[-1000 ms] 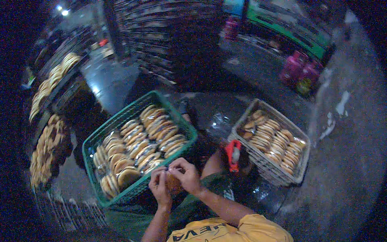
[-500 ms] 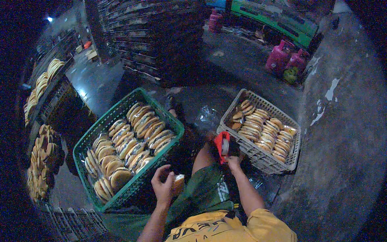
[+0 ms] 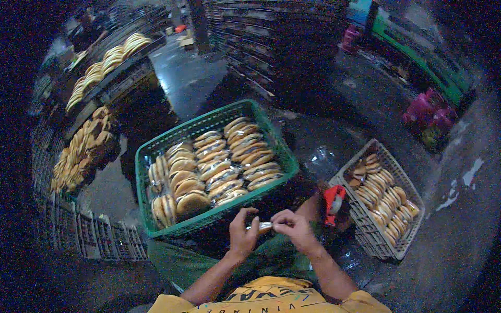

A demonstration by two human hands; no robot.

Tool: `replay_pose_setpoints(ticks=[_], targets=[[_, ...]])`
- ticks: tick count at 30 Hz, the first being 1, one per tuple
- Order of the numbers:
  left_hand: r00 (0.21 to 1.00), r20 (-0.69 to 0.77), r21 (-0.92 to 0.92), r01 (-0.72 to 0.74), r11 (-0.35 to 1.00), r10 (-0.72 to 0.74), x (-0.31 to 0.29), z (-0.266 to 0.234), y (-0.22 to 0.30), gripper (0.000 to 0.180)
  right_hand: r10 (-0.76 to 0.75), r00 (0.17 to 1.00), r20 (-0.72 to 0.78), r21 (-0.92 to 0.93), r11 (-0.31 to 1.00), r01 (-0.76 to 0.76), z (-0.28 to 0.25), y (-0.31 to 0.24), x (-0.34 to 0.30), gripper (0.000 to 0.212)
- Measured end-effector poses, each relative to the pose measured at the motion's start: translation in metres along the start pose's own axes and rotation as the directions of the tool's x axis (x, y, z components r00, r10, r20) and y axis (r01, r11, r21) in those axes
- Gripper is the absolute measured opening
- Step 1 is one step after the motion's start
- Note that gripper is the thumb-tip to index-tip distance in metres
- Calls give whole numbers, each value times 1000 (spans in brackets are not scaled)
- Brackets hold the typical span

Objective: The person sits on the floor and places pairs of buns into clear plastic bags, then seals them with a handheld tape dispenser. The sealed buns are arranged in a green crate on the lap. Another worker is visible in the background handling trays of buns.

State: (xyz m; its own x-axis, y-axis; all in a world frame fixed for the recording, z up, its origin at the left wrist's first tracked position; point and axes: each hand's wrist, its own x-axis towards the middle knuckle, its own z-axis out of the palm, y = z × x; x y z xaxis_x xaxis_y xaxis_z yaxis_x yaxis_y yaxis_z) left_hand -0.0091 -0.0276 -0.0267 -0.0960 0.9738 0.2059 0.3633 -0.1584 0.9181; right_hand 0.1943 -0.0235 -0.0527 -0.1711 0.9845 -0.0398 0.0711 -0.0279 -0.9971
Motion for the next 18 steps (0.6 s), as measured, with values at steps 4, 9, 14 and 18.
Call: replay_pose_setpoints(ticks=[4,9,14,18], targets=[[998,-46,18,-30,999,31,-1,-20,5,22,-73,995,-65,-200,978,58,56,-48,14,20],[976,-55,-256,191,948,-211,1,-54,1,24,-292,923,250,-343,865,367,74,-66,20,25],[949,292,-492,255,833,-118,7,-95,-9,54,-270,961,56,-115,955,274,99,-64,57,24],[975,-222,-178,-25,984,-15,25,-149,-30,58,-384,923,3,-237,897,374,133,-52,124,30]])
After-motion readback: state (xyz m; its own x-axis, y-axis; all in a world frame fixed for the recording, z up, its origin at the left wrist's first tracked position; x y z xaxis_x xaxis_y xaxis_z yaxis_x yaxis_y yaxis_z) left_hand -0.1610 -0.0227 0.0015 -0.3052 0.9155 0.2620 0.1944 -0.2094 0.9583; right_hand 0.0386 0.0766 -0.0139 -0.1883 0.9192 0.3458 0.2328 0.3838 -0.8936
